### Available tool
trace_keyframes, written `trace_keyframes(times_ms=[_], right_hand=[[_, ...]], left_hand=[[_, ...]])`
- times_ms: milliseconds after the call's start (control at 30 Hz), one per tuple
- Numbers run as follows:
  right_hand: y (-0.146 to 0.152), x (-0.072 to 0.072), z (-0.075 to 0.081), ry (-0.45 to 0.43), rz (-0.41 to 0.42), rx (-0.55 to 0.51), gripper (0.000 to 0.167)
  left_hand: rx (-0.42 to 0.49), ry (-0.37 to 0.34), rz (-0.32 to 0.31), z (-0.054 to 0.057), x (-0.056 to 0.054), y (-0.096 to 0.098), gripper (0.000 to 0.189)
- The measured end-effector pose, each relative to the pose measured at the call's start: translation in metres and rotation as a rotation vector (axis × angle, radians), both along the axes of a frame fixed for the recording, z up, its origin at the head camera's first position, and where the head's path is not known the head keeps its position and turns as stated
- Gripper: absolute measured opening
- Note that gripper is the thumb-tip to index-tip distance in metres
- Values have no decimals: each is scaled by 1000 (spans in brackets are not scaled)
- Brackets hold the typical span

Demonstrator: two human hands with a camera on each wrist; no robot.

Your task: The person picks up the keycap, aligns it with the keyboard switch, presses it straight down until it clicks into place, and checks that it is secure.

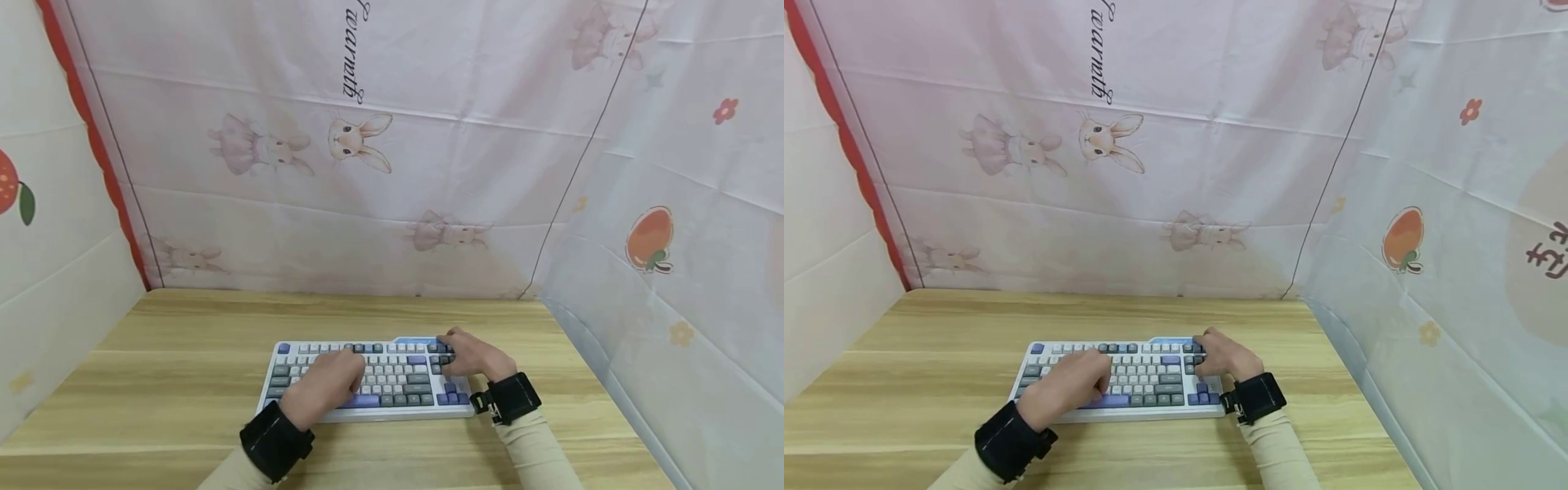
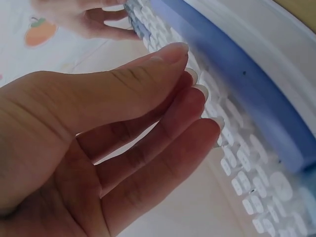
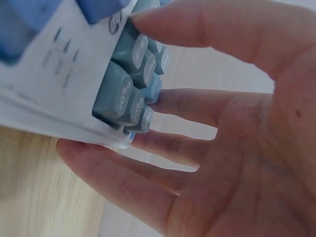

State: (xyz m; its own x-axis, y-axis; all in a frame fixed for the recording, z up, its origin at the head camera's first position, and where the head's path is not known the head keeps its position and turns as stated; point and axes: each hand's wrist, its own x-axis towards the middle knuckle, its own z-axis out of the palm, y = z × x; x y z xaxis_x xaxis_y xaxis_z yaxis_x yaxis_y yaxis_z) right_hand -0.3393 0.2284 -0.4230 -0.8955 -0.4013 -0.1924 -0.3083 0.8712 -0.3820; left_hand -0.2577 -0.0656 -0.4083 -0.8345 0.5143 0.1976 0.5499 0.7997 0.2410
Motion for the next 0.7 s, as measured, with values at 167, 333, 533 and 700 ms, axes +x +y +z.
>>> trace_keyframes(times_ms=[167, 333, 533, 700], right_hand=[[-3, -2, 2, -1, -3, -1, 74], [-4, -4, 2, -13, 0, -7, 75], [-1, -5, 0, -27, -5, -7, 74], [2, -4, -2, -26, 7, -12, 73]], left_hand=[[0, 25, 45, 7, 2, -6, 29], [-8, -9, 107, 12, -3, -12, 30], [6, -20, 136, 14, -6, -16, 31], [34, -11, 173, 9, -6, -19, 21]])
